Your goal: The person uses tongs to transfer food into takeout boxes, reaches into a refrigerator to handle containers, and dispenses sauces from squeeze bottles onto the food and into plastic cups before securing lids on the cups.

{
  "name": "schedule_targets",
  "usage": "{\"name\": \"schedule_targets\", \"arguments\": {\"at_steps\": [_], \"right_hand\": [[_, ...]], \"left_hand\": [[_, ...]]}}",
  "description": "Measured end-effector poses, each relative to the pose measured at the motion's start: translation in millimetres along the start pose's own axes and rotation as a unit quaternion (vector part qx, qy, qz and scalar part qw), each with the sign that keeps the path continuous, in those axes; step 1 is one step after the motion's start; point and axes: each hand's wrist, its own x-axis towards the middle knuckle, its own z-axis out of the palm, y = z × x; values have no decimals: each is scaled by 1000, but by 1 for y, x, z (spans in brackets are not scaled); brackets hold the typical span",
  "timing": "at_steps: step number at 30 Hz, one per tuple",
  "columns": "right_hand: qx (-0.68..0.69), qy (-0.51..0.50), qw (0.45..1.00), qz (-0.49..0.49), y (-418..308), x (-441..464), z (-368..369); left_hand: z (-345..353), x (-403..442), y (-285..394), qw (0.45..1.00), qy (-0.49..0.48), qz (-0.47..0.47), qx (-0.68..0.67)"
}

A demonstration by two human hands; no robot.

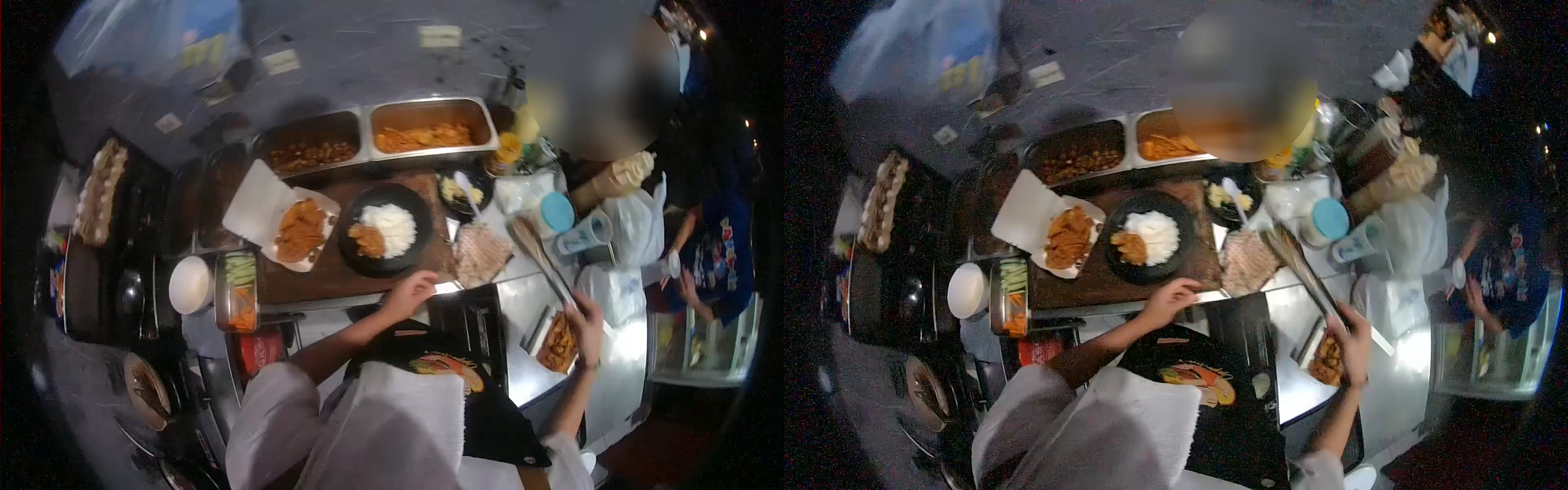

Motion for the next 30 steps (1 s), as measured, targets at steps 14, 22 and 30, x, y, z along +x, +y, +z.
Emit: {"name": "schedule_targets", "arguments": {"at_steps": [14, 22, 30], "right_hand": [[-279, 122, 904, -300, -156, 175, 377], [-324, -206, 843, -376, -121, 114, 497], [-377, -271, 842, -276, -131, 129, 519]], "left_hand": [[-223, -151, -38, 831, 521, -71, -181], [-256, -118, -40, 921, 289, -104, -240], [-242, -108, -17, 911, 341, -128, -196]]}}
